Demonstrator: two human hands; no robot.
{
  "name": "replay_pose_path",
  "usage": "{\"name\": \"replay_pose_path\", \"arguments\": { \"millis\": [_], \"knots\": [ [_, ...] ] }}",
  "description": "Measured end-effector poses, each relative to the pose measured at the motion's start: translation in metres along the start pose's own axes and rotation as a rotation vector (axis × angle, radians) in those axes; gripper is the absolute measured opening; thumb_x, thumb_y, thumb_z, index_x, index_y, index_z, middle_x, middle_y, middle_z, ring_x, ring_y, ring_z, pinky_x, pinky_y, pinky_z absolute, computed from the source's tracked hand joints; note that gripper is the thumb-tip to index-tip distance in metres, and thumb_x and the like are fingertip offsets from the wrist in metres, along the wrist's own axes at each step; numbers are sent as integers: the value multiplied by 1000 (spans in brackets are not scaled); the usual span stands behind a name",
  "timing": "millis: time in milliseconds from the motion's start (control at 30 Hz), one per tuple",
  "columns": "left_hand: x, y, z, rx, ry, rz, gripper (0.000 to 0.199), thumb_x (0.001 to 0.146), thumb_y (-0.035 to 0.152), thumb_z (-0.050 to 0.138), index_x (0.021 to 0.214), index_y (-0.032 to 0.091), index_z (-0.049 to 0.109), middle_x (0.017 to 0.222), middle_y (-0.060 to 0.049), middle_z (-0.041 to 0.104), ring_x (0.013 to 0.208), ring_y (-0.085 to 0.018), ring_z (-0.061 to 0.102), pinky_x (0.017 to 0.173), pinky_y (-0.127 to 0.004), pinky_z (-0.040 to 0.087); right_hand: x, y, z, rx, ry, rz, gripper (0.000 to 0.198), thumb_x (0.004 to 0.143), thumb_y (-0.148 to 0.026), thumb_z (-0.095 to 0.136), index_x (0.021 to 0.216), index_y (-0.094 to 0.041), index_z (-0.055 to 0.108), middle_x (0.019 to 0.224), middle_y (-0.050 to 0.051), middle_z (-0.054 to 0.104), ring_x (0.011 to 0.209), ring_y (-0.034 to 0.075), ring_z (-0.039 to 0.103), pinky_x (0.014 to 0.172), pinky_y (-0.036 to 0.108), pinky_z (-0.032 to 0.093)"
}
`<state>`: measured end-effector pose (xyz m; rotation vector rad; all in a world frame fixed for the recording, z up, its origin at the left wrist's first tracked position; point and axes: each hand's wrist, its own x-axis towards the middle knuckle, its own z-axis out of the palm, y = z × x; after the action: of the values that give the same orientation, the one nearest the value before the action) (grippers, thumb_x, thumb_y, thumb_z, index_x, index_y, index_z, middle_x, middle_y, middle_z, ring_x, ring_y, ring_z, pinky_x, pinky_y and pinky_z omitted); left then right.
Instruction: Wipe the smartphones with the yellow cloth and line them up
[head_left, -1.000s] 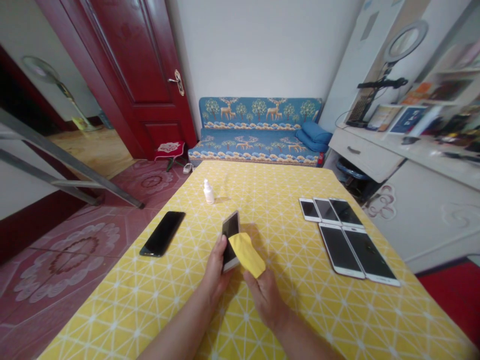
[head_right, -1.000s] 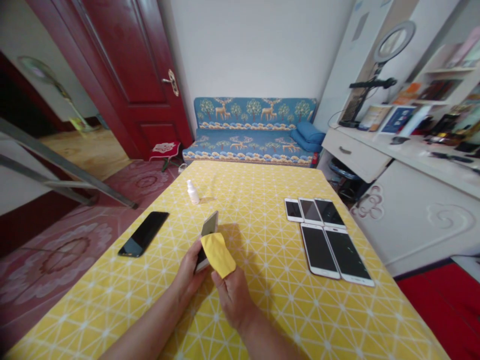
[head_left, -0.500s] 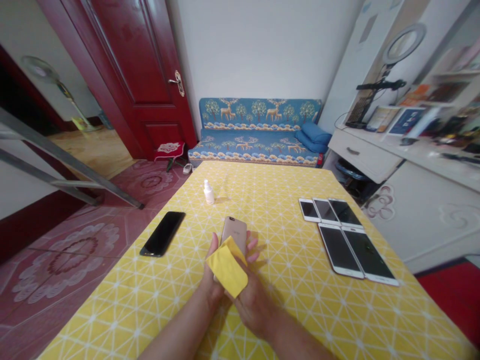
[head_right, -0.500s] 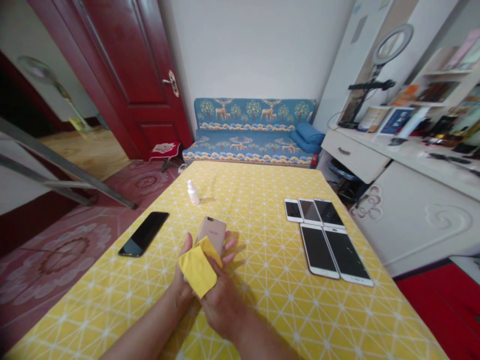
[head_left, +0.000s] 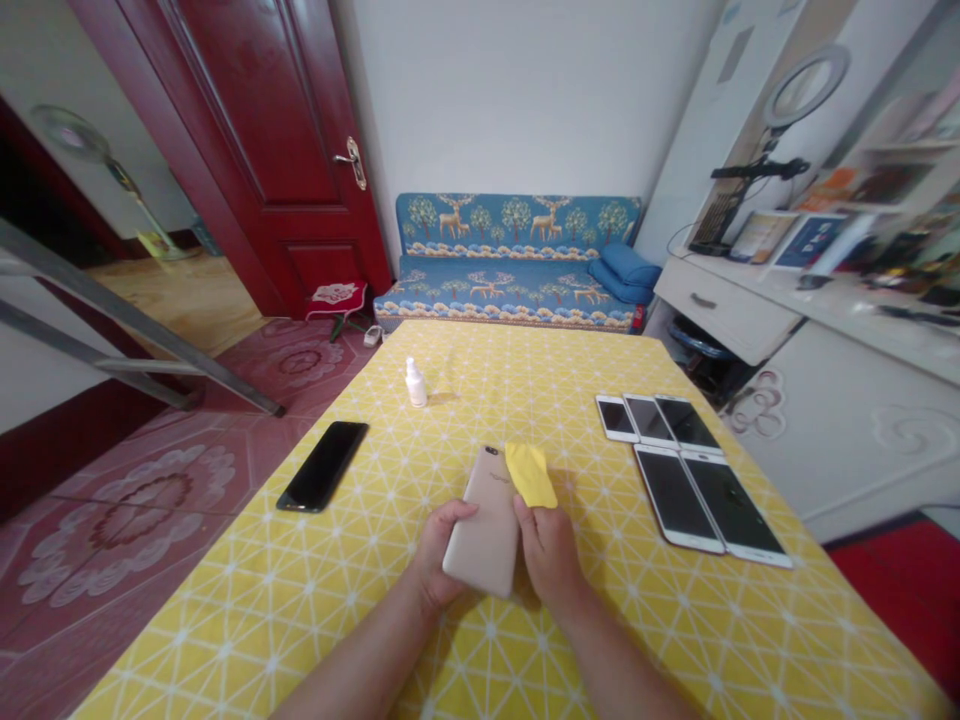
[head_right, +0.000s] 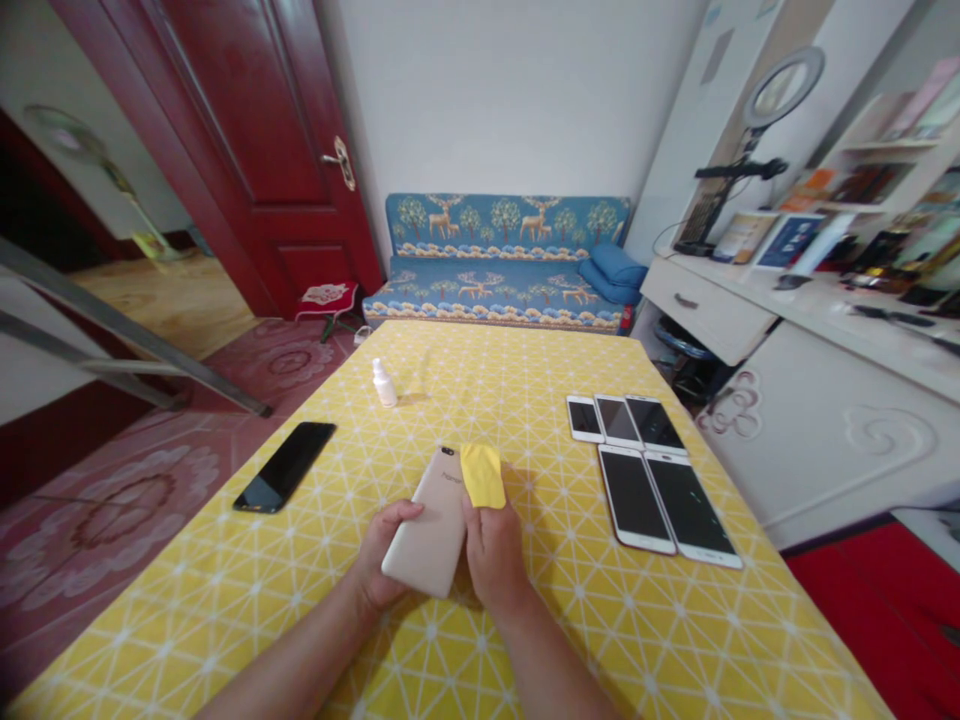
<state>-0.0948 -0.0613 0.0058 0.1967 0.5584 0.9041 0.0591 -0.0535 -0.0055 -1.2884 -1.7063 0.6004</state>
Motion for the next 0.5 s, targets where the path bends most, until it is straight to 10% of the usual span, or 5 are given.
{"name": "replay_pose_path", "arguments": {
  "millis": [267, 500],
  "knots": [
    [4, 28, -9, -288, -25, 455, 58, 77, 22, 49, 131, 4, 44, 119, -21, 61, 108, -29, 60, 93, -42, 46, -18, -32, 8, 130, -371, -289, 34, 96, -33, 36, 120, -21, 56, 111, 11, 65, 106, 22, 59, 89, 36, 48],
    [4, 41, -17, -59, 120, 756, 49, 84, 55, 51, 115, 19, 59, 95, -9, 63, 65, -13, 57, 52, -23, 48, -25, -32, -5, 95, -438, -633, 62, 95, -58, 15, 65, -21, 55, 60, 3, 58, 60, 16, 56, 80, 36, 47]
  ]
}}
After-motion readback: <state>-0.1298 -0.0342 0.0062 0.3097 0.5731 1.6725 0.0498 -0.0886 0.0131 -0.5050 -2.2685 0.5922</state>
